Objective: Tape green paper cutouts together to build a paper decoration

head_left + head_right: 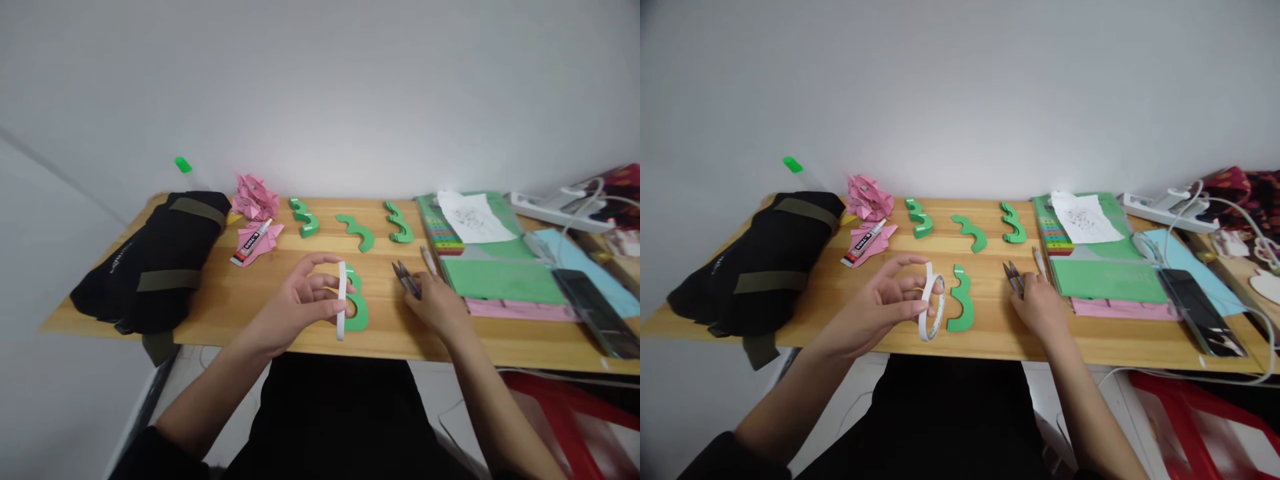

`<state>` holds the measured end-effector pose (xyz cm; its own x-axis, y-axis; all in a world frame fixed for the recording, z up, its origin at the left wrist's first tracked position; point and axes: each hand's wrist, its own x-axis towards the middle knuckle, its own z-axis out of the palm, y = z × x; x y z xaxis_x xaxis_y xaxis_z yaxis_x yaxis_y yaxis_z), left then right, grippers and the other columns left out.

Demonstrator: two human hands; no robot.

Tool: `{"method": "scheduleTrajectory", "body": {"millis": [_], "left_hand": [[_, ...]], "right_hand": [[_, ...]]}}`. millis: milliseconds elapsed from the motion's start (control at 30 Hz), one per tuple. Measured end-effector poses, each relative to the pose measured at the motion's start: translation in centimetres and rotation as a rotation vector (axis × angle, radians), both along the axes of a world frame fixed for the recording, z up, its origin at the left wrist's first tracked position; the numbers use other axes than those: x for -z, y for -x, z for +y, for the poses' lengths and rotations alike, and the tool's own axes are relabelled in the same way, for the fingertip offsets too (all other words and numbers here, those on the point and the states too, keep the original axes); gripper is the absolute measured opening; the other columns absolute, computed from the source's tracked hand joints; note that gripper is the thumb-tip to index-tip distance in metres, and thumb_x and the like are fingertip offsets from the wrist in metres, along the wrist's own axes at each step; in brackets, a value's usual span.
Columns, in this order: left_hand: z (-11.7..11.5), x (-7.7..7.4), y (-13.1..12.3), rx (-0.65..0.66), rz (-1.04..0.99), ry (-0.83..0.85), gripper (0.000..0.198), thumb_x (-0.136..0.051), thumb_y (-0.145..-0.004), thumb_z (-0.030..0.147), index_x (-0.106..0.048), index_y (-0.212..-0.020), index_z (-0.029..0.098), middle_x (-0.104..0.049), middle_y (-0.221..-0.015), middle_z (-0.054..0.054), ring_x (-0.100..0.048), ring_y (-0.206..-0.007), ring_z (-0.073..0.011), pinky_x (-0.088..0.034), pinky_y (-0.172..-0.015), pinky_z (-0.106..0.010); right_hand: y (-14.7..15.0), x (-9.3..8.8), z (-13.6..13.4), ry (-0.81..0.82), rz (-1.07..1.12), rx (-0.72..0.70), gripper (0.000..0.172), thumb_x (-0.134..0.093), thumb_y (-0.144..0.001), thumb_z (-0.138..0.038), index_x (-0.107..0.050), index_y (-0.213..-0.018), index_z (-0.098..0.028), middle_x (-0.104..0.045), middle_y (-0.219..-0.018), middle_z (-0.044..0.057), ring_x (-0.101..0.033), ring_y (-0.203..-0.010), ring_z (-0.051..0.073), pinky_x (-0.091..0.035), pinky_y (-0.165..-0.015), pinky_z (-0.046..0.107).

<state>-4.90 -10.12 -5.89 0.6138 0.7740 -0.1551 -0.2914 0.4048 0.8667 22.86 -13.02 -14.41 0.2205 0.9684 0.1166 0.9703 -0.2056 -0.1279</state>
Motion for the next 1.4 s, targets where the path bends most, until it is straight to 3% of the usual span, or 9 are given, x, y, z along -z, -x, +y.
{"method": "scheduleTrajectory", "body": {"millis": [133, 233, 367, 433, 533, 633, 800, 1033, 1400], "left_hand": [[1.1, -0.6, -0.2, -0.019, 0.052, 0.006, 0.053, -0.078, -0.073, 0.014, -0.048, -0.115, 0.025, -0.066, -0.091, 0.001, -0.067, -0.071, -0.0112, -0.055, -0.061, -0.023], [1.6, -0.9, -0.2, -0.010, 0.088, -0.012, 0.052, -0.077, -0.073, 0.015, -0.048, -0.115, 0.024, -0.066, -0.091, 0.000, -0.066, -0.069, -0.0108, -0.056, -0.062, -0.025], [2.2, -1.2, -0.4, 0.014, 0.105, -0.053, 0.050, -0.074, -0.074, 0.015, -0.047, -0.115, 0.024, -0.066, -0.090, 0.000, -0.066, -0.066, -0.0105, -0.055, -0.061, -0.025], [2.4, -1.3, -0.5, 0.012, 0.119, -0.076, 0.049, -0.073, -0.074, 0.013, -0.048, -0.115, 0.023, -0.066, -0.090, 0.001, -0.064, -0.065, -0.0089, -0.054, -0.060, -0.023], [2.5, -1.4, -0.7, 0.021, 0.150, -0.121, 0.048, -0.072, -0.074, 0.010, -0.049, -0.115, 0.023, -0.064, -0.088, 0.002, -0.064, -0.067, -0.0085, -0.054, -0.060, -0.021], [2.7, -1.5, -0.8, 0.054, 0.167, -0.160, 0.048, -0.071, -0.075, 0.011, -0.048, -0.116, 0.024, -0.065, -0.092, 0.000, -0.065, -0.071, -0.0108, -0.054, -0.060, -0.022], [2.8, -1.7, -0.8, 0.079, 0.183, -0.157, 0.046, -0.070, -0.076, 0.013, -0.047, -0.116, 0.023, -0.066, -0.095, -0.003, -0.068, -0.080, -0.0155, -0.054, -0.061, -0.024], [2.7, -1.8, -0.9, 0.085, 0.190, -0.167, 0.046, -0.071, -0.076, 0.014, -0.050, -0.116, 0.023, -0.066, -0.094, -0.003, -0.068, -0.080, -0.0159, -0.054, -0.065, -0.026], [2.5, -1.8, -1.1, 0.094, 0.196, -0.154, 0.046, -0.070, -0.075, 0.015, -0.050, -0.116, 0.022, -0.065, -0.094, -0.004, -0.068, -0.078, -0.0159, -0.055, -0.064, -0.027]], "right_hand": [[0.0, -0.9, 0.7, -0.024, 0.068, -0.018, 0.004, -0.056, -0.075, -0.018, -0.059, -0.072, -0.018, -0.068, -0.067, 0.011, -0.061, -0.053, 0.020, -0.042, -0.049, 0.029], [0.1, -2.9, 1.0, -0.039, 0.241, -0.133, 0.017, -0.050, -0.084, -0.023, -0.059, -0.070, -0.020, -0.068, -0.068, 0.006, -0.062, -0.056, 0.018, -0.047, -0.052, 0.027], [1.2, -7.3, 0.7, -0.005, 0.813, -0.340, 0.044, -0.039, -0.096, -0.050, -0.067, -0.083, -0.019, -0.059, -0.060, 0.001, -0.056, -0.053, 0.014, -0.043, -0.047, 0.024], [2.2, -9.2, 0.7, -0.006, 0.852, -0.392, 0.050, -0.042, -0.095, -0.057, -0.069, -0.077, -0.019, -0.051, -0.053, -0.001, -0.049, -0.049, 0.012, -0.040, -0.045, 0.024], [3.3, -10.9, 1.1, 0.023, 0.781, -0.464, 0.049, -0.052, -0.089, -0.059, -0.067, -0.066, -0.019, -0.054, -0.053, 0.000, -0.046, -0.049, 0.011, -0.038, -0.045, 0.023], [3.9, -11.3, 1.7, 0.054, 0.781, -0.495, 0.049, -0.053, -0.089, -0.059, -0.067, -0.064, -0.019, -0.056, -0.056, 0.000, -0.046, -0.052, 0.011, -0.040, -0.047, 0.024], [4.3, -11.4, 2.3, 0.111, 0.775, -0.504, 0.048, -0.055, -0.089, -0.057, -0.060, -0.059, -0.019, -0.041, -0.052, -0.003, -0.034, -0.048, 0.009, -0.030, -0.043, 0.024], [4.5, -11.5, 2.6, 0.165, 0.772, -0.511, 0.049, -0.054, -0.089, -0.058, -0.061, -0.062, -0.018, -0.035, -0.054, -0.004, -0.030, -0.050, 0.009, -0.025, -0.044, 0.025], [4.9, -11.7, 2.7, 0.188, 0.820, -0.519, 0.056, -0.053, -0.088, -0.062, -0.045, -0.051, -0.019, -0.022, -0.053, -0.004, -0.020, -0.050, 0.009, -0.017, -0.042, 0.026]]}}
